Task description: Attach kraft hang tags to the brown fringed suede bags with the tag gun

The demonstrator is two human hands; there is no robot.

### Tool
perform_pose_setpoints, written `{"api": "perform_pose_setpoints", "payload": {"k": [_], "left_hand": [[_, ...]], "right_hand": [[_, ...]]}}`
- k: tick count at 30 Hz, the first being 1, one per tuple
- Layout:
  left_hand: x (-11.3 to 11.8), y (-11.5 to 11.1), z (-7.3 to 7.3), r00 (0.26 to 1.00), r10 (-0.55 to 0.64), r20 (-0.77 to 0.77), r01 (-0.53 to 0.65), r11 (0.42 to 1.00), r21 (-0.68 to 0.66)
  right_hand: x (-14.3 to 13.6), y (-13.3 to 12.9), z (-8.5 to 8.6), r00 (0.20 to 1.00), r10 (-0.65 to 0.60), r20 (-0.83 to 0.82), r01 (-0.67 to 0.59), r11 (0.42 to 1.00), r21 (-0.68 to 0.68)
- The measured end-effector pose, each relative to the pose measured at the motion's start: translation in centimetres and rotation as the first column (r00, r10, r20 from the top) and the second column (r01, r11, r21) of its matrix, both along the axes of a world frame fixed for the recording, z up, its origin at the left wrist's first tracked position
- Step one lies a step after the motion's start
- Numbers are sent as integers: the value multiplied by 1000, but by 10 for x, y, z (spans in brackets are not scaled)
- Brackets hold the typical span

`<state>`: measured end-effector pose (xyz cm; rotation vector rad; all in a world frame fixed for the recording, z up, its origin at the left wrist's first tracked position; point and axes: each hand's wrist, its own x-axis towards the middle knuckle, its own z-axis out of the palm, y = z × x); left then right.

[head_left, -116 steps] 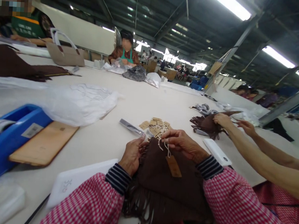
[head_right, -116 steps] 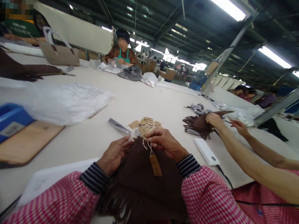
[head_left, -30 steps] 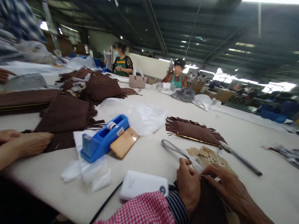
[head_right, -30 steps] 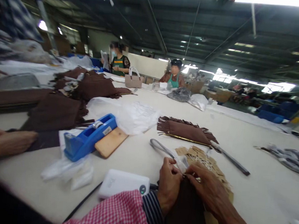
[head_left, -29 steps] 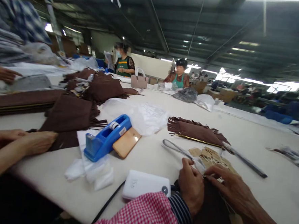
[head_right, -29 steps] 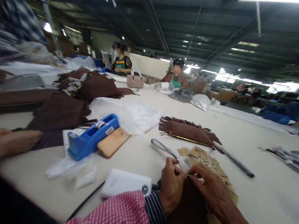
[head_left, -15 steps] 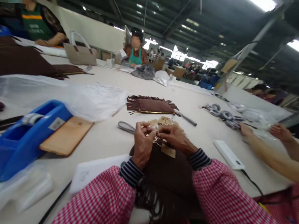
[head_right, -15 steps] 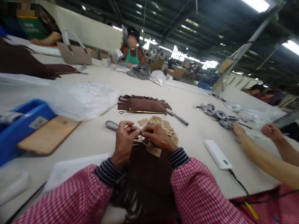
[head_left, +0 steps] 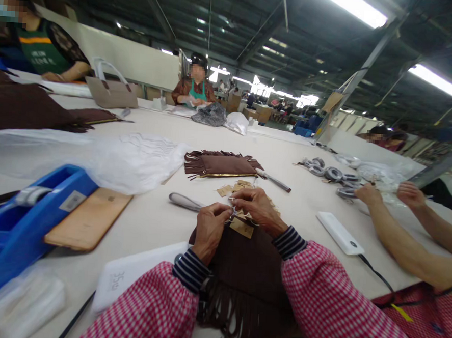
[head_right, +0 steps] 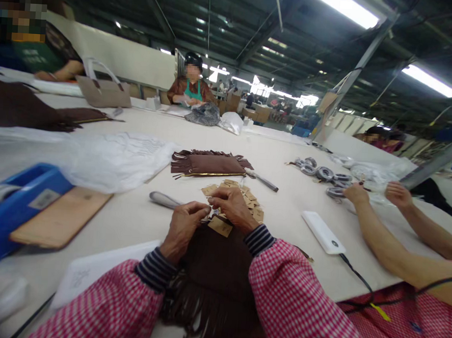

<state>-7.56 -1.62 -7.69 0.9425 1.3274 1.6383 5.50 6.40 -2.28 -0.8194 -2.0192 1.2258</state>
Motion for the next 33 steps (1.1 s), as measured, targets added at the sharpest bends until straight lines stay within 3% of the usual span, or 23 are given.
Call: {"api": "perform_pose_setpoints", "payload": {"k": [7, 10, 14, 18, 23, 27, 29, 33], "left_hand": [[0, 0, 5, 985, 55, 166, -46, 997, -58], [1, -1, 10, 939, 27, 342, -8, 998, -56], [-3, -1, 12, 878, 4, 478, 5, 1000, -18], [-11, 0, 14, 853, 19, 522, -38, 999, 26], [-16, 0, 18, 852, -14, 523, -16, 999, 52], [-15, -1, 20, 840, -60, 539, 14, 996, 88], [-14, -1, 22, 837, -92, 539, 32, 992, 120], [-12, -1, 22, 872, -131, 471, 93, 990, 102]], "right_hand": [[4, 20, -13, 998, -66, 12, 67, 998, -20], [8, 18, -13, 986, -134, 103, 117, 980, 158], [19, -7, -8, 950, -204, 236, 66, 870, 489], [31, -38, -9, 834, -178, 522, -183, 804, 565], [35, -45, -21, 583, -424, 693, -406, 586, 701], [38, -35, -26, 574, -444, 688, -467, 513, 720], [39, -32, -22, 632, -414, 655, -415, 534, 737], [37, -27, -10, 794, -279, 540, -219, 697, 683]]}}
